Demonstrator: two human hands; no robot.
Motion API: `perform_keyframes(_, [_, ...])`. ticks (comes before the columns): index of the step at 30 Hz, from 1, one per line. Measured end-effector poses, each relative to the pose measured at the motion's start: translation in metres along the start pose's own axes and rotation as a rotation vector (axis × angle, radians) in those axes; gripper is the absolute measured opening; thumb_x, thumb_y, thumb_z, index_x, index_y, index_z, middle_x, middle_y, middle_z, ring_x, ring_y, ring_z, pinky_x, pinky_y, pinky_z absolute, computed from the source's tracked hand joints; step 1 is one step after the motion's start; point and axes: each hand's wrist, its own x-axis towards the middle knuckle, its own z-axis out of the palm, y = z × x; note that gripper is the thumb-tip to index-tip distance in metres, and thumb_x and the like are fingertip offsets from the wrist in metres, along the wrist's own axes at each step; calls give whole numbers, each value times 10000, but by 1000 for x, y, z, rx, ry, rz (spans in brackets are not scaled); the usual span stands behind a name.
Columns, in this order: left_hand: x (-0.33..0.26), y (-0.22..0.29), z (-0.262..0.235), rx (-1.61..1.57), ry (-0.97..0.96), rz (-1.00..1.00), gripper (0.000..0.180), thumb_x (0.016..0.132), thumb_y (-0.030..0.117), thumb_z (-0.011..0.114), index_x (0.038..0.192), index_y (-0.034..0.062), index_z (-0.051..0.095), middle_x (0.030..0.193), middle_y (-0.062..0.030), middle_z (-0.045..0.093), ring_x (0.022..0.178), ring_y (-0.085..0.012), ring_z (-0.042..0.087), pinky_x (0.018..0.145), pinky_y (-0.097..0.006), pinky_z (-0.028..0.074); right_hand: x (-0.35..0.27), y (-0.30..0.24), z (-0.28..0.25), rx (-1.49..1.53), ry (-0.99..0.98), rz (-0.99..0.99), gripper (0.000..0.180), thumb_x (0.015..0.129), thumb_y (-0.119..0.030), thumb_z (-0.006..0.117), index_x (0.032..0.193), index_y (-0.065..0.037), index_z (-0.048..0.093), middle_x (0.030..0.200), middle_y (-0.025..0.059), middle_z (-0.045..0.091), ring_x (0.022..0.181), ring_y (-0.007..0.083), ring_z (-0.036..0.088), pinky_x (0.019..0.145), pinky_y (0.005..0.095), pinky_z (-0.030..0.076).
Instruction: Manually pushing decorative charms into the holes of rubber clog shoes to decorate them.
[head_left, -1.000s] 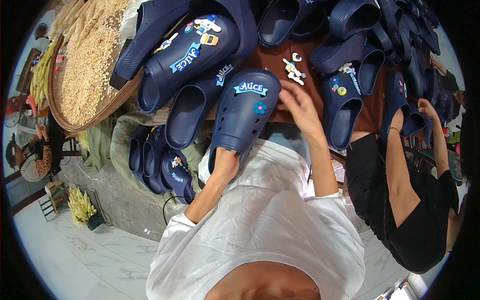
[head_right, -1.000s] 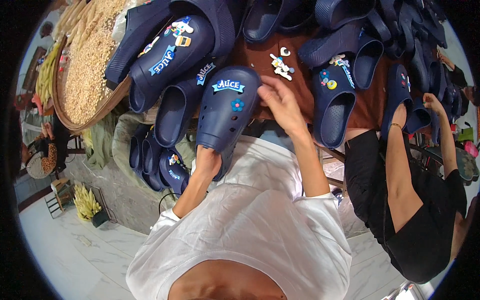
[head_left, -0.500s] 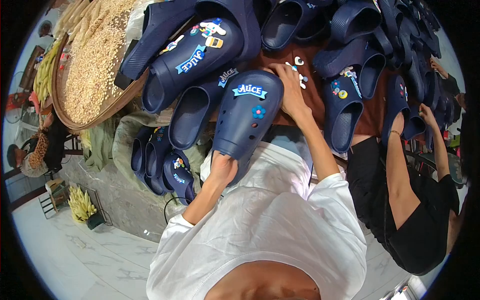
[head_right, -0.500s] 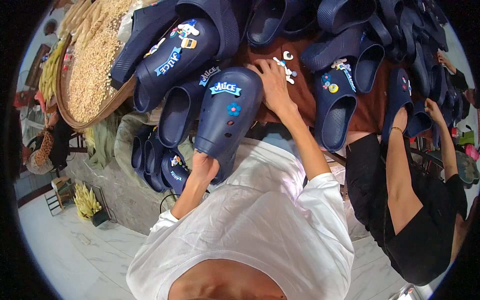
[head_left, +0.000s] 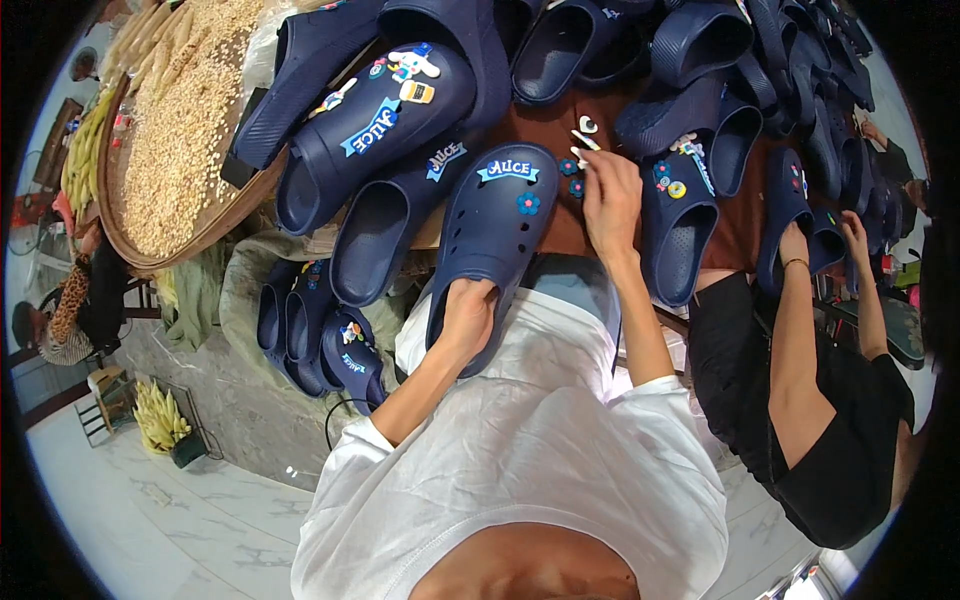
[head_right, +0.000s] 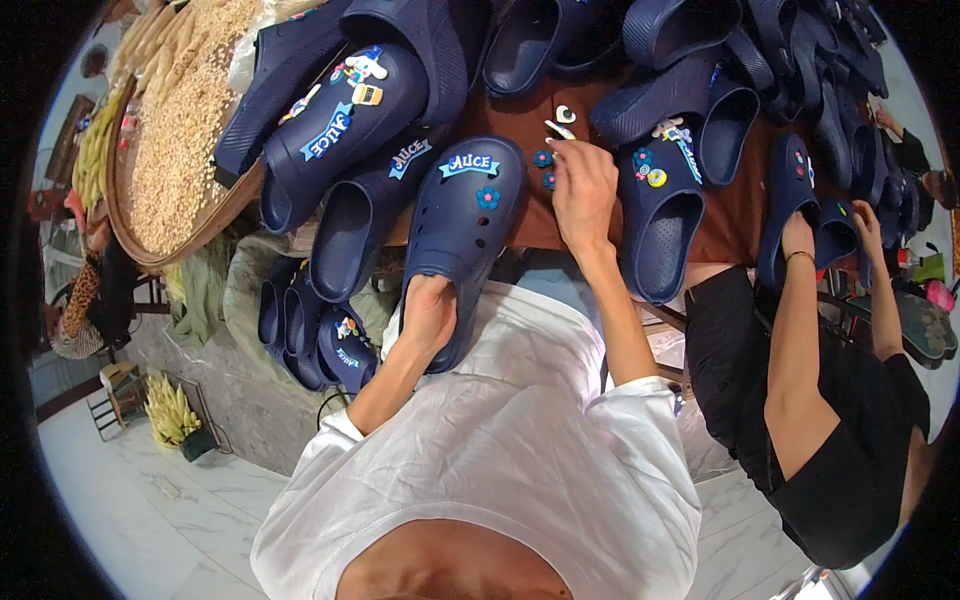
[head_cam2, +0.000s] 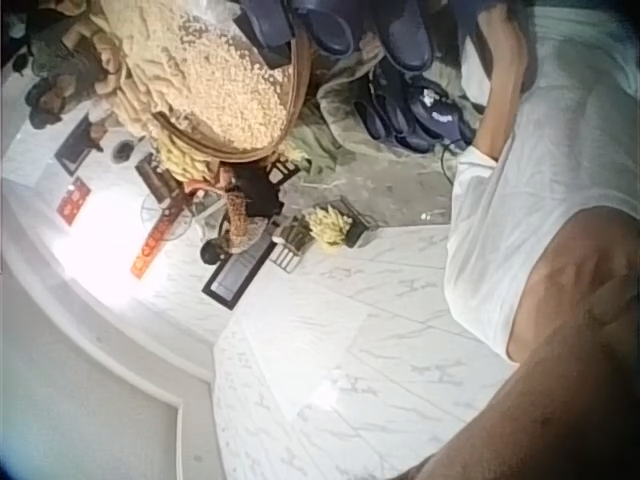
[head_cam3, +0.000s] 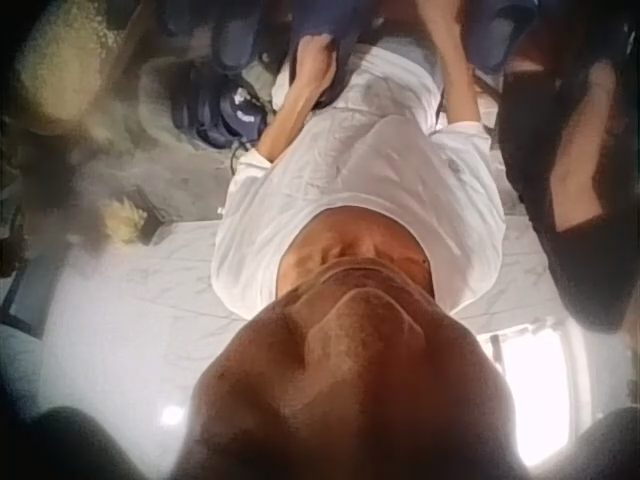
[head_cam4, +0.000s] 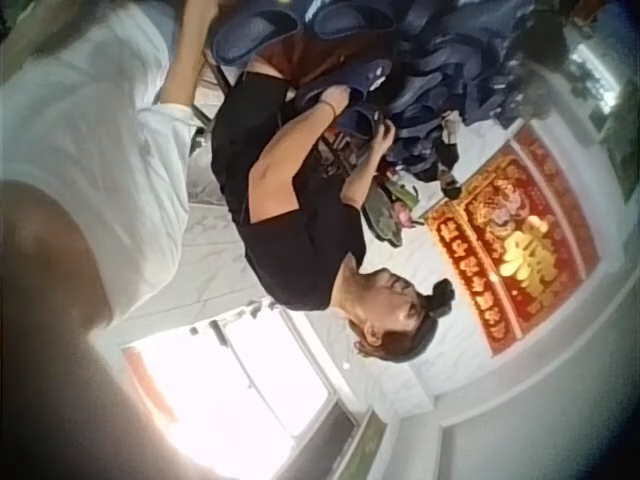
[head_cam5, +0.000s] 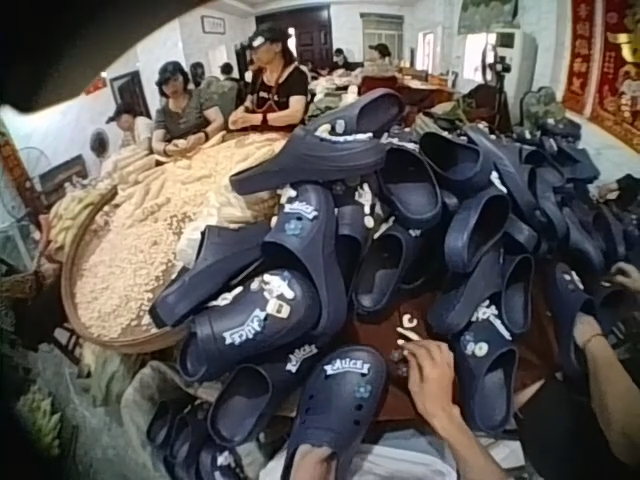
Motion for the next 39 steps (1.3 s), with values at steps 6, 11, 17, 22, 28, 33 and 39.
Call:
perform_keyframes(6, [9,-5,15,-49,22,-40,265,860,-30,508,1113,-62,579,1146,-79,601,1065,-165,553,956,-291,407,-14,15,-4,-92,-1,126,368,824,93,466,1177,37,548,1178,207,571,1091,381,535,945,425,425])
perform_keyframes(11, [13,-11,3,-182,-157,-78,171,846,78,582,986,-16,614,1014,-28,598,932,-143,547,907,-274,380,-7,25,-1,-199,-129,102,406,776,125,457,1166,64,550,1139,222,570,1000,387,540,886,430,443])
perform_keyframes(17, [5,9,32,-100,-23,-139,208,861,173,623,987,9,603,1013,-17,570,961,-123,516,931,-285,372,-4,22,-3,-208,-111,143,281,813,54,540,1086,10,590,987,181,586,888,364,542,783,439,446])
perform_keyframes(22, [9,4,26,45,-26,-115,449,885,234,624,1212,-50,506,1214,-72,528,1124,-135,480,992,-275,351,-7,12,-12,-127,-59,142,207,832,19,564,1033,-10,601,960,162,587,893,353,547,776,428,444])
perform_keyframes(28, [3,7,36,88,-25,-28,523,914,260,600,1282,-80,448,1277,-90,506,1159,-148,475,1017,-277,340,-11,2,-20,38,-5,255,167,840,-3,574,1000,-23,619,934,153,586,863,322,582,769,405,459])
perform_keyframes(33, [1,9,38,75,-34,14,535,928,269,589,1300,-83,431,1298,-96,499,1177,-151,471,1029,-280,334,-21,-9,-25,93,-177,314,146,837,-64,604,980,-41,620,901,157,580,838,311,590,735,404,462])
perform_keyframes(39, [2,2,35,86,-30,11,557,934,262,586,1329,-81,395,1330,-107,481,1212,-154,452,1053,-282,315,-19,-6,-25,-22,-89,245,141,855,-68,587,985,-20,615,914,162,587,857,345,584,753,424,456])
